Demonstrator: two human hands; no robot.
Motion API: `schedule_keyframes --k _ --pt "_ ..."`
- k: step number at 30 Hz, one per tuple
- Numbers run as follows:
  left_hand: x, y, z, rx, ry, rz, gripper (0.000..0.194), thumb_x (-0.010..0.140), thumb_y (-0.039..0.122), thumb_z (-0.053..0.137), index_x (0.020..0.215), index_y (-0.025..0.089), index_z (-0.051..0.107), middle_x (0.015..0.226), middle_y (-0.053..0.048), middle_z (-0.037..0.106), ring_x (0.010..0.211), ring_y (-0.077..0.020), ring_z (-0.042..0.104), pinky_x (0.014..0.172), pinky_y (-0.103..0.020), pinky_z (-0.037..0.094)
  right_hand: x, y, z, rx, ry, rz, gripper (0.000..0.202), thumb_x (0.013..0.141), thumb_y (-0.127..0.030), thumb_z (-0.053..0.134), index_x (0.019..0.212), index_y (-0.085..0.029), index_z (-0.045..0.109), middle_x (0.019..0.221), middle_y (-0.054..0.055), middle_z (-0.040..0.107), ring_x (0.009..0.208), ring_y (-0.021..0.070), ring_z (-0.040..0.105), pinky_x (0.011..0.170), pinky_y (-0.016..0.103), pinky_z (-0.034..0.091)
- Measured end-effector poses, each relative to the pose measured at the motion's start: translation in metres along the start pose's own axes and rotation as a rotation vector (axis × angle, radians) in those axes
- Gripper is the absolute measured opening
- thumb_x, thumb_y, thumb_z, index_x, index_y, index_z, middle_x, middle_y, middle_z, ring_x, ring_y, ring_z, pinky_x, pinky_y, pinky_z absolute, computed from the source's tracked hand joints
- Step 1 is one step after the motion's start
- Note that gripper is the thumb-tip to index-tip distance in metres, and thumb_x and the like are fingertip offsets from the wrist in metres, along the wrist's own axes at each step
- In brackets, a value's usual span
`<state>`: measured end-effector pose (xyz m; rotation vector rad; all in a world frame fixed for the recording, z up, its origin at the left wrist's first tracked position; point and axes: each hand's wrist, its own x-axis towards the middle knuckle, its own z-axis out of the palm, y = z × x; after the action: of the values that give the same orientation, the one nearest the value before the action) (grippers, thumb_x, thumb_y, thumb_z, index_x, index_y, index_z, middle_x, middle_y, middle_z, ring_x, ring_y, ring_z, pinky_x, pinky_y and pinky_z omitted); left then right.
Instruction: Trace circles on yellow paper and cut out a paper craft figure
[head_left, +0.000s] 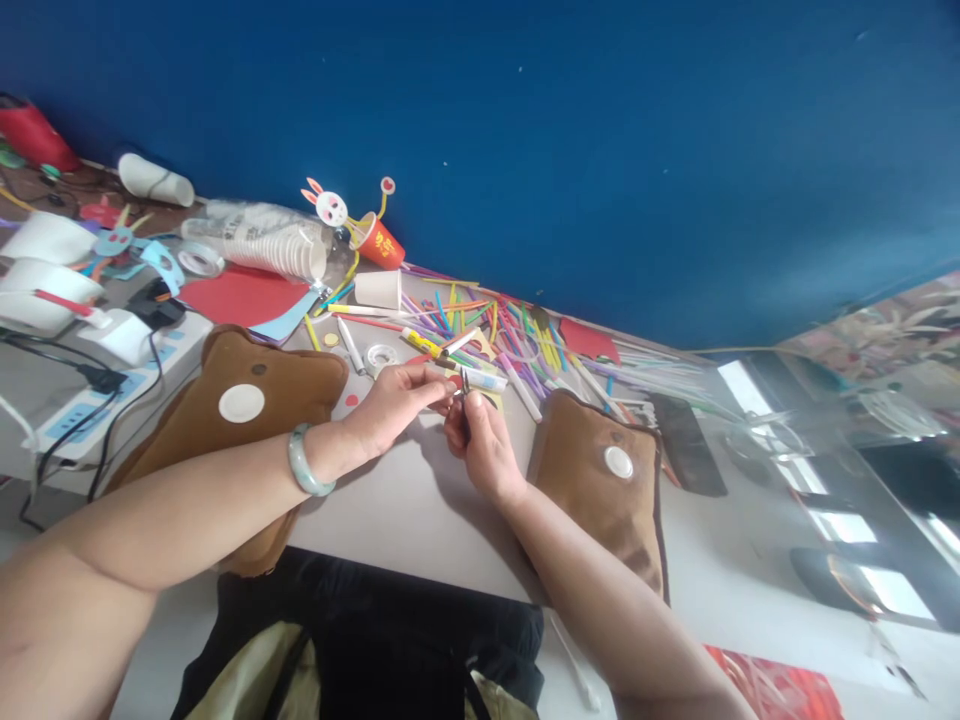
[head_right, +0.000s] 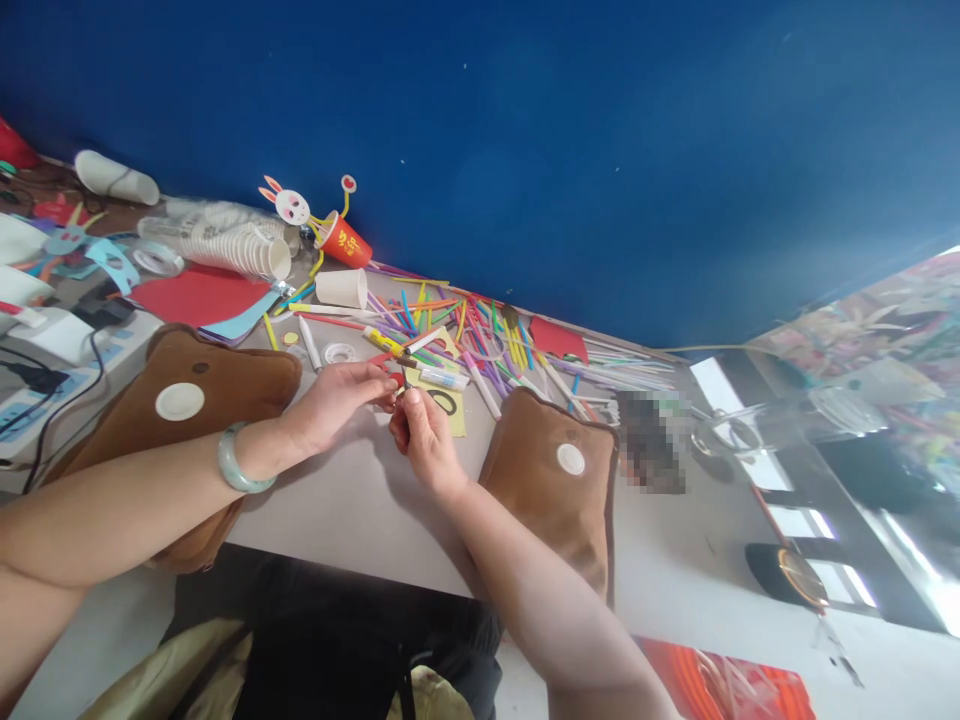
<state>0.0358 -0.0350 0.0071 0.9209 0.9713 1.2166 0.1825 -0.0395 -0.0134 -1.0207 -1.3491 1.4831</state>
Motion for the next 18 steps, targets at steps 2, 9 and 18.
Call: schedule_keyframes --k 2,9,18 --pt "0.0001 -0.0005 0.0004 -0.024 0.002 -0.013 0.019 0.072 0.032 0.077 0.064 0.017 0.068 0.065 -0.001 0.067 0.068 -0.0146 0.063 0.075 -0.03 0.051 0.0002 0.0005 0.0003 -0.001 -0.004 -0.002 0.058 0.086 -0.078 0.05 0.069 -0.023 0.047 0.052 -0.004 0.041 0.043 0.0094 0.03 0.041 0.025 0.022" --pt "0.0007 -0.0032 0.0018 -0.104 0.002 -0.046 0.02 0.069 0.032 0.079 0.064 0.017 0.068 0.065 -0.001 0.067 0.066 -0.014 0.062 0.074 -0.031 0.05 -0.0012 0.0003 0.0022 -0.001 0.007 0.001 0.057 0.087 -0.077 0.051 0.068 -0.024 0.046 0.052 -0.004 0.04 0.043 0.0096 0.03 0.042 0.026 0.023" --pt "0.0002 -0.0039 0.0022 -0.123 -0.006 -0.028 0.02 0.069 0.032 0.081 0.066 0.015 0.07 0.066 -0.001 0.067 0.068 -0.014 0.063 0.077 -0.032 0.052 0.0005 0.003 0.0017 0.05 -0.004 0.02 0.055 0.088 -0.076 0.052 0.071 -0.023 0.047 0.051 -0.005 0.039 0.042 0.0082 0.028 0.041 0.025 0.02"
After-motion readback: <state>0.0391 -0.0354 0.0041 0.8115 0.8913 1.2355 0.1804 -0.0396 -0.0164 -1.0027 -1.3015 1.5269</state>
